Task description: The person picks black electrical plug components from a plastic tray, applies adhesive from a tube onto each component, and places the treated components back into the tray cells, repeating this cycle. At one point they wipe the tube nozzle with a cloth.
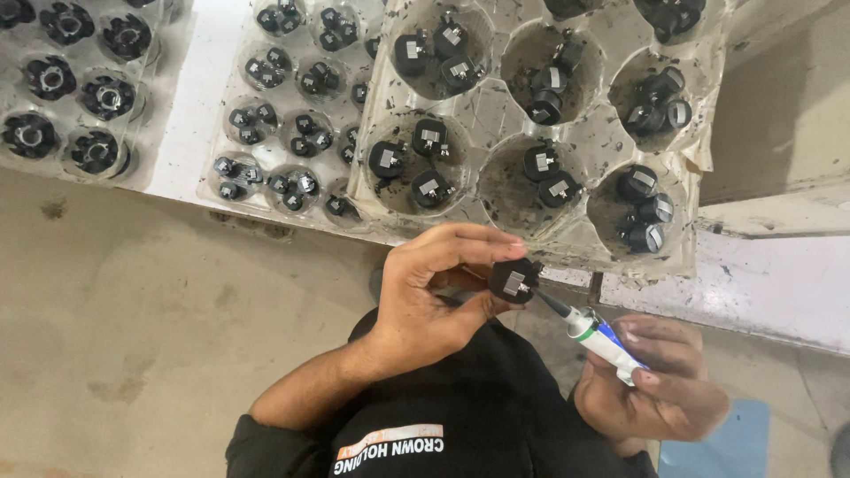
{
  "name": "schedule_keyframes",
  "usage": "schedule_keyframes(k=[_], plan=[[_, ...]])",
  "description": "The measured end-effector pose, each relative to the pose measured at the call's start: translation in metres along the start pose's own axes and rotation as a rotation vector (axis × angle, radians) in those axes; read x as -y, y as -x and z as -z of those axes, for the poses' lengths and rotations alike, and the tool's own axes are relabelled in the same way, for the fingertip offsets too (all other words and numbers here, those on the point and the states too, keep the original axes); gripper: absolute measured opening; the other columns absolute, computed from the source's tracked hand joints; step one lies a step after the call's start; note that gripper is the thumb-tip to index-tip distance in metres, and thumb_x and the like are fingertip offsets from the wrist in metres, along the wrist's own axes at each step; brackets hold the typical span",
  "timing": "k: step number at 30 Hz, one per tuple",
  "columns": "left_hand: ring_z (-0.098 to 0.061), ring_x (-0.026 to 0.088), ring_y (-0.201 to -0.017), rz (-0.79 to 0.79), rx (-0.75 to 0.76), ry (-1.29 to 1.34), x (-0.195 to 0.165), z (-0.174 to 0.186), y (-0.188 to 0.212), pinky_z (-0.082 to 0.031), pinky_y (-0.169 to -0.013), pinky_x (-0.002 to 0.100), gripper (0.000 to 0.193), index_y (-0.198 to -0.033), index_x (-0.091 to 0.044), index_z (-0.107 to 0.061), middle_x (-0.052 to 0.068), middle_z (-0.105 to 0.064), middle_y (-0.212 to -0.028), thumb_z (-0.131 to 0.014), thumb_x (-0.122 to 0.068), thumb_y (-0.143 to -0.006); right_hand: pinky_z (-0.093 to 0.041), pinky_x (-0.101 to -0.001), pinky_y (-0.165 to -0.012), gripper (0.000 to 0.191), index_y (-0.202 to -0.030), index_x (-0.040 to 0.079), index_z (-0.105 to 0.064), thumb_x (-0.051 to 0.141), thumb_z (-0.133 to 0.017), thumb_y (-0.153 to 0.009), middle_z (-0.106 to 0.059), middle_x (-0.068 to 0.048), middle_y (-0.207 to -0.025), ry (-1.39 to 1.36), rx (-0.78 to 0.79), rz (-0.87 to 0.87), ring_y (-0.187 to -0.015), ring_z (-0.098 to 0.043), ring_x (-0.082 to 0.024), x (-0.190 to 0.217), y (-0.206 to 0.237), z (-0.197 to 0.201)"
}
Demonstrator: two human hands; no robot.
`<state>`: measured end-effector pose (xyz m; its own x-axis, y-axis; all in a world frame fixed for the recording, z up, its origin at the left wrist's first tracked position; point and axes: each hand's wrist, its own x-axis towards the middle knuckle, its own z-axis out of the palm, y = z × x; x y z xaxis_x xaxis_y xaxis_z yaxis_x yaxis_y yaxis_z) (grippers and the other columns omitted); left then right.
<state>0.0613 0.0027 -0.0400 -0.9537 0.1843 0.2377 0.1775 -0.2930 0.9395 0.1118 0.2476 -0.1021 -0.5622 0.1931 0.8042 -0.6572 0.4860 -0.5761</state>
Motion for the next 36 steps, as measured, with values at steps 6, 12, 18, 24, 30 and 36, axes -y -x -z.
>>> schedule_keyframes(k=[6,12,18,24,30,36], plan=[[-0.075,0.018,-0.112,-0.024,-0.007,-0.057,-0.005,0.002,0.002,-0.07,-0.095,0.029,0.047,-0.128,0.0,-0.069,0.011,-0.064,-0.128,-0.071,0.02,-0.086,-0.071,-0.038,-0.073,0.042,-0.108,0.011,-0.047,-0.004,-0.08,-0.087,-0.064,-0.014,-0.097,-0.006,0.045,-0.003,-0.088,-0.072,-0.03,0.01,-0.004,-0.007],[-0.075,0.017,-0.107,0.008,0.009,-0.094,-0.006,0.001,0.003,-0.07,-0.092,0.029,0.052,-0.134,-0.002,-0.068,0.01,-0.065,-0.126,-0.066,0.021,-0.086,-0.067,-0.0382,-0.071,0.044,-0.108,0.008,-0.052,-0.002,-0.079,-0.076,-0.066,-0.018,-0.098,-0.095,0.243,0.124,-0.085,-0.071,-0.029,-0.002,-0.021,0.003],[-0.073,0.015,-0.109,0.046,0.034,0.003,-0.003,0.001,0.003,-0.069,-0.093,0.029,0.052,-0.136,-0.002,-0.066,0.01,-0.063,-0.13,-0.066,0.021,-0.089,-0.067,-0.0399,-0.076,0.044,-0.108,0.008,-0.054,0.003,-0.082,-0.073,-0.067,-0.016,-0.099,-0.193,0.383,0.167,-0.086,-0.073,-0.024,-0.007,-0.032,0.011],[-0.071,0.014,-0.109,0.065,0.044,0.021,-0.001,0.001,0.004,-0.067,-0.094,0.028,0.053,-0.138,-0.003,-0.064,0.009,-0.061,-0.13,-0.069,0.019,-0.091,-0.069,-0.0358,-0.076,0.04,-0.112,0.009,-0.056,-0.005,-0.076,-0.081,-0.067,-0.017,-0.105,-0.136,0.241,0.127,-0.094,-0.071,-0.025,-0.003,-0.017,0.004],[-0.069,0.015,-0.116,0.03,0.011,0.024,0.005,-0.001,0.006,-0.066,-0.099,0.029,0.053,-0.14,-0.002,-0.064,0.009,-0.061,-0.132,-0.069,0.019,-0.092,-0.069,-0.0424,-0.081,0.045,-0.114,0.007,-0.055,0.002,-0.08,-0.076,-0.066,-0.018,-0.101,-0.179,0.304,0.184,-0.089,-0.072,-0.024,-0.013,-0.021,0.012],[-0.068,0.016,-0.12,0.086,-0.024,0.184,0.022,-0.013,0.012,-0.062,-0.103,0.029,0.051,-0.142,-0.001,-0.062,0.009,-0.064,-0.134,-0.069,0.017,-0.095,-0.067,-0.0439,-0.076,0.045,-0.112,0.006,-0.054,0.001,-0.08,-0.077,-0.065,-0.017,-0.095,-0.145,0.316,0.154,-0.079,-0.073,-0.025,0.0,-0.028,0.006]])
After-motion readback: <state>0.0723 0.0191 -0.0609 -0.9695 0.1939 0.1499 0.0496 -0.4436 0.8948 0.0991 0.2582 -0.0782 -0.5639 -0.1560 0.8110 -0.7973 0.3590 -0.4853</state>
